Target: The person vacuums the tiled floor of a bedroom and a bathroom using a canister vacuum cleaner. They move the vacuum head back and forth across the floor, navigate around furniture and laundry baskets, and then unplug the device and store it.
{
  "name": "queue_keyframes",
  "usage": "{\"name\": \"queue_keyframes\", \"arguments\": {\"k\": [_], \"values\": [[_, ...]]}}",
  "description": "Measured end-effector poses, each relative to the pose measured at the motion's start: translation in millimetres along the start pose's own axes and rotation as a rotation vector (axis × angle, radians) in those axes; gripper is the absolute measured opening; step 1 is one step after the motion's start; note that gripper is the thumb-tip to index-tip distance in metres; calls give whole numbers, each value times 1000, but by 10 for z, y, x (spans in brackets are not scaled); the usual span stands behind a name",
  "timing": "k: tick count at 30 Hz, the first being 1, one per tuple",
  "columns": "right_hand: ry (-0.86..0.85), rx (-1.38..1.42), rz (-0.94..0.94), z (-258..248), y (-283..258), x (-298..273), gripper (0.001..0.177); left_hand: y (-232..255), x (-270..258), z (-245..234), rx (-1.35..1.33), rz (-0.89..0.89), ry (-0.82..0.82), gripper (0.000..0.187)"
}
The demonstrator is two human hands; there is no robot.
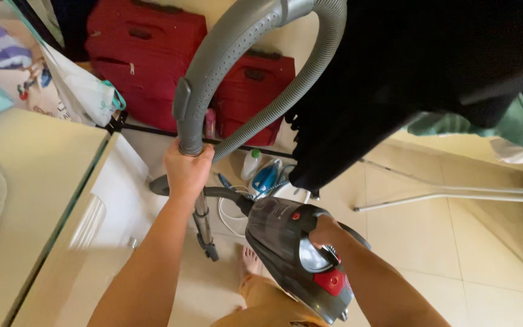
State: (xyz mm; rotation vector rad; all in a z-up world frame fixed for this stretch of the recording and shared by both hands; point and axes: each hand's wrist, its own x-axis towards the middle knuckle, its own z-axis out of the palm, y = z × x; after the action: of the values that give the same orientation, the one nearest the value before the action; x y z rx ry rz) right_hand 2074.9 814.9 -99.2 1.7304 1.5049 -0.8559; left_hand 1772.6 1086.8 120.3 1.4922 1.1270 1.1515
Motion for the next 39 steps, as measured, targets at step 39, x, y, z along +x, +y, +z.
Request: {"name": "queue_keyframes", "arguments": {"k": [39], "values": [[315,785,155,-3283,-2050,3573,60,-1463,4449,-1830,-6,-16,428,19]]}}
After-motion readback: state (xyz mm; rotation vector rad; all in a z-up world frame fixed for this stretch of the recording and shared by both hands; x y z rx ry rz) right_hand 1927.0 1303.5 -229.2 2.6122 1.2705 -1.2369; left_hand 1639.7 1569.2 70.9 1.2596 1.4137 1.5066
